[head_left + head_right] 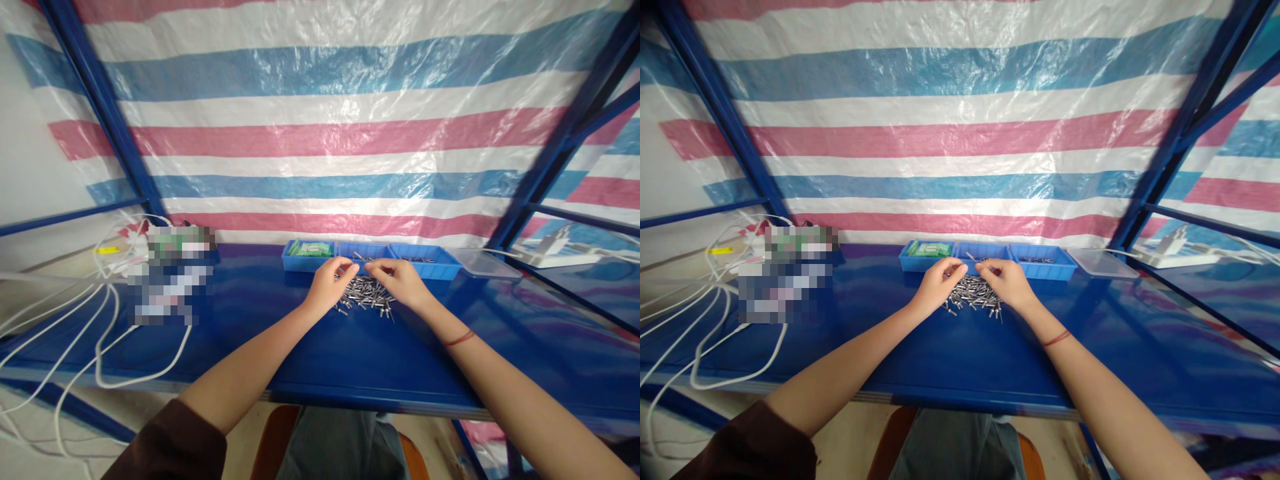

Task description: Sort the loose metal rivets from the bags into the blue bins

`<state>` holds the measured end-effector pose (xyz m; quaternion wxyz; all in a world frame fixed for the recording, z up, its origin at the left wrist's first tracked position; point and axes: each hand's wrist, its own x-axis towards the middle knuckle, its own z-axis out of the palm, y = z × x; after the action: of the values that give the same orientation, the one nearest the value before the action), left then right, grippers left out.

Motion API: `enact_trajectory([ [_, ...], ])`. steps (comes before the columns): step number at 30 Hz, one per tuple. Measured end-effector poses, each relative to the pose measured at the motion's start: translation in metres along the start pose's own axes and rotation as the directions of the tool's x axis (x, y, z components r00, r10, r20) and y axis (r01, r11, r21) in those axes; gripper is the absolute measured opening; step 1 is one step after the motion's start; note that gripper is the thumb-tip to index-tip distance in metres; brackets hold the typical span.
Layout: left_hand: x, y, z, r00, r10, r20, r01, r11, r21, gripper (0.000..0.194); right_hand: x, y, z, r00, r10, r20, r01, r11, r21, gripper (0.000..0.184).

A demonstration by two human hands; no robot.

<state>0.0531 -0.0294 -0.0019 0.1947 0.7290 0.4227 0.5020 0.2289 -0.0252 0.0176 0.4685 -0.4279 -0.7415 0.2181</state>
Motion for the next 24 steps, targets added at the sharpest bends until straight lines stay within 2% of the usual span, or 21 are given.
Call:
enact_trajectory([
  [2, -0.001, 0.001, -0.002, 0.998, 0.044, 0.054, -0.049, 0.994, 0.100, 0.022, 0.003, 0.007, -0.003, 0.984, 0.156, -0.084, -0.147, 0.984, 0.100, 0.033],
  [3, -0.002, 0.001, -0.003, 0.994, 0.060, 0.093, -0.075, 0.984, 0.163, 0.025, 0.005, 0.011, -0.005, 0.955, 0.253, -0.153, -0.224, 0.957, 0.182, 0.034],
  [6, -0.005, 0.002, -0.005, 0.972, 0.063, 0.225, -0.141, 0.927, 0.347, 0.027, 0.009, 0.021, -0.018, 0.809, 0.490, -0.326, -0.333, 0.838, 0.433, 0.032],
  [8, -0.007, 0.003, -0.006, 0.950, 0.041, 0.311, -0.176, 0.890, 0.421, 0.027, 0.011, 0.026, -0.027, 0.745, 0.557, -0.368, -0.344, 0.792, 0.504, 0.032],
  [11, -0.009, 0.003, -0.006, 0.913, -0.002, 0.407, -0.207, 0.858, 0.470, 0.028, 0.012, 0.031, -0.035, 0.712, 0.594, -0.374, -0.372, 0.771, 0.517, 0.036],
  [13, -0.008, 0.003, -0.006, 0.901, -0.019, 0.434, -0.214, 0.851, 0.480, 0.025, 0.012, 0.030, -0.035, 0.729, 0.588, -0.349, -0.377, 0.772, 0.512, 0.040],
  [16, -0.008, 0.003, -0.006, 0.898, -0.020, 0.440, -0.222, 0.842, 0.491, 0.022, 0.011, 0.027, -0.028, 0.815, 0.508, -0.279, -0.358, 0.820, 0.445, 0.043],
  [21, -0.009, 0.006, -0.005, 0.901, -0.030, 0.433, -0.225, 0.820, 0.526, 0.025, 0.009, 0.022, -0.015, 0.949, 0.281, -0.143, -0.266, 0.957, 0.118, 0.047],
  [24, -0.010, 0.007, -0.005, 0.893, -0.041, 0.448, -0.226, 0.820, 0.526, 0.023, 0.006, 0.017, -0.012, 0.987, 0.156, -0.030, -0.157, 0.986, -0.048, 0.047],
])
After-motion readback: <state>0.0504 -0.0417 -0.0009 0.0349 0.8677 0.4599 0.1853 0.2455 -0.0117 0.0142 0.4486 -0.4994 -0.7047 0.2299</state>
